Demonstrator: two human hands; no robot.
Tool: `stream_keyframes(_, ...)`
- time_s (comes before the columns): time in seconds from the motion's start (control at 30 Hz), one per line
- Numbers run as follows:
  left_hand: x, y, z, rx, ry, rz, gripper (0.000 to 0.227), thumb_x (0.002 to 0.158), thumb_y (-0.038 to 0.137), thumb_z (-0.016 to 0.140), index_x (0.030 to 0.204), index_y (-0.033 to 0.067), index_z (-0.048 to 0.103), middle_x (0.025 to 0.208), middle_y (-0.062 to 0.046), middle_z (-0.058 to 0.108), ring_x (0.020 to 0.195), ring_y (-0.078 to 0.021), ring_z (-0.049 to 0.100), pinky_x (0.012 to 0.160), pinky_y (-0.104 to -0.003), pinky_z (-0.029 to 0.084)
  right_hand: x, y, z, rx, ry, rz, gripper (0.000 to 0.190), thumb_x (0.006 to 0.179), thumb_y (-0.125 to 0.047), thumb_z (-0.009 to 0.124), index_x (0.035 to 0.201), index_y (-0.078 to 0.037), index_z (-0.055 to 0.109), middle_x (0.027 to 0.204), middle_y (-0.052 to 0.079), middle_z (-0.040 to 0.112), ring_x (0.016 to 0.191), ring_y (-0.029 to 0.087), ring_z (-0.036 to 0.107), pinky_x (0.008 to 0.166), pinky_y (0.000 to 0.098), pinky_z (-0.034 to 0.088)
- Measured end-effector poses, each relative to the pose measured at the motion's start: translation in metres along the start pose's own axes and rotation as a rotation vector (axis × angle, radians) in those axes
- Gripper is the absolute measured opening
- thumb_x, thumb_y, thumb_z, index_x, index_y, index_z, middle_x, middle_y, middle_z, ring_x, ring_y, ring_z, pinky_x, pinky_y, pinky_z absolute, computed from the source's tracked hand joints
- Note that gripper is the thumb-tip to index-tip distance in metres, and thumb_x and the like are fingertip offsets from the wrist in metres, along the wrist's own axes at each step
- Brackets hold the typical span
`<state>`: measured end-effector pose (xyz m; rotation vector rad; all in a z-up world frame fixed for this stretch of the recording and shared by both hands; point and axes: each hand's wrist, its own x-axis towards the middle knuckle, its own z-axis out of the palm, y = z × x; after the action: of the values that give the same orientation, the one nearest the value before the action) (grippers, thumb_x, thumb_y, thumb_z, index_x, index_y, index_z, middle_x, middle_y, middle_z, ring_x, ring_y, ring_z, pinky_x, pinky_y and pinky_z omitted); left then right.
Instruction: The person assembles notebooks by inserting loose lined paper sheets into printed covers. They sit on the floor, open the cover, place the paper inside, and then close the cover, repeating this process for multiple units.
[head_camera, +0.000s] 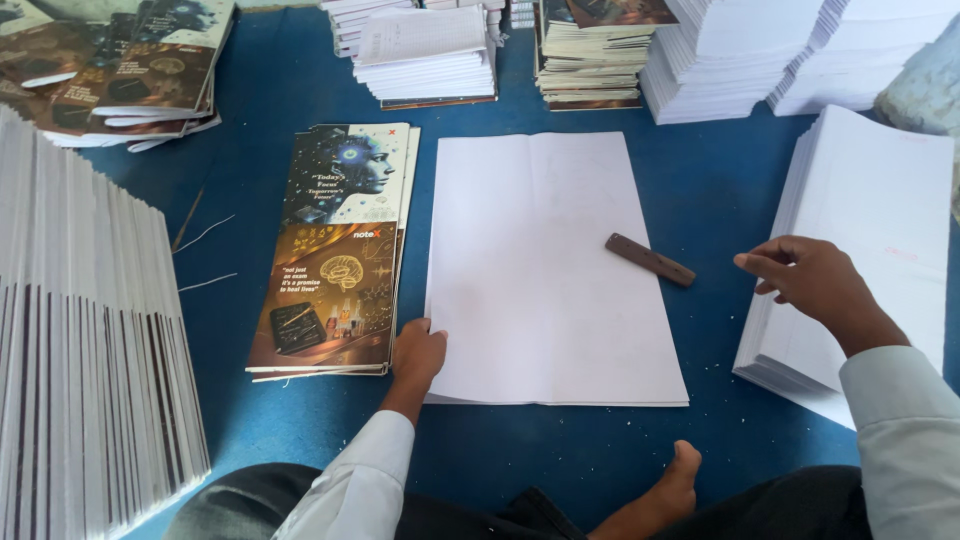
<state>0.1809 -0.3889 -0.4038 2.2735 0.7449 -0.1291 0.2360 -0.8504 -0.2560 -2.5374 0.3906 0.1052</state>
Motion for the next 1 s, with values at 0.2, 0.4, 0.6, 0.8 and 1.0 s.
stream_keyframes(0.2, -0.003, 0.004, -0.004, -0.005, -0.031, 0.005, 0.040, 0.087, 0.026, 0.068, 0.123, 0.0086, 0.070, 0.117, -0.018, 0.072, 0.111, -0.0348, 0.068, 0.097, -0.043, 0.052, 0.022, 0.044, 0.012, -0.180, 0.068, 0.053, 0.057, 0.085, -0.047, 0.079, 0.121, -0.004, 0.073, 0.112, 0.019, 0.076, 0.100, 0.034, 0.074, 0.083, 0.0443, 0.060)
stream_keyframes(0.4, -0.008, 0.008, -0.008, 0.002, -0.035, -0.013, 0.039, 0.086, 0.025, 0.068, 0.123, 0.0102, 0.070, 0.116, -0.016, 0.073, 0.110, -0.0334, 0.069, 0.097, -0.042, 0.051, 0.043, 0.074, 0.032, -0.383, 0.092, 0.178, 0.077, 0.075, -0.056, 0.085, 0.130, -0.005, 0.066, 0.120, 0.021, 0.071, 0.108, 0.039, 0.069, 0.089, 0.0496, 0.056)
stream_keyframes(0.6, -0.005, 0.006, -0.006, 0.012, -0.029, -0.004, 0.046, 0.086, 0.024, 0.068, 0.130, 0.0091, 0.065, 0.120, -0.016, 0.072, 0.113, -0.0330, 0.068, 0.099, -0.042, 0.051, 0.044, 0.077, 0.033, -0.442, 0.029, 0.245, 0.069, 0.074, -0.045, 0.089, 0.126, -0.004, 0.070, 0.110, 0.019, 0.078, 0.098, 0.034, 0.076, 0.087, 0.0432, 0.061)
stream_keyframes(0.8, -0.007, 0.009, -0.007, 0.017, -0.035, -0.020, 0.049, 0.086, 0.024, 0.068, 0.133, 0.0089, 0.063, 0.122, -0.017, 0.071, 0.114, -0.0327, 0.067, 0.100, -0.042, 0.050, 0.044, 0.066, 0.023, -0.476, 0.017, 0.236, 0.047, 0.081, -0.035, 0.084, 0.111, 0.000, 0.077, 0.100, 0.021, 0.079, 0.088, 0.034, 0.077, 0.081, 0.0411, 0.062)
stream_keyframes(1.0, -0.011, 0.013, -0.011, 0.007, -0.044, -0.022, 0.048, 0.087, 0.024, 0.068, 0.132, 0.0089, 0.064, 0.122, -0.017, 0.071, 0.113, -0.0326, 0.068, 0.100, -0.042, 0.050, 0.037, 0.053, 0.018, -0.518, -0.035, 0.201, 0.037, 0.081, -0.022, 0.083, 0.107, 0.003, 0.077, 0.096, 0.023, 0.080, 0.082, 0.034, 0.079, 0.078, 0.0407, 0.063)
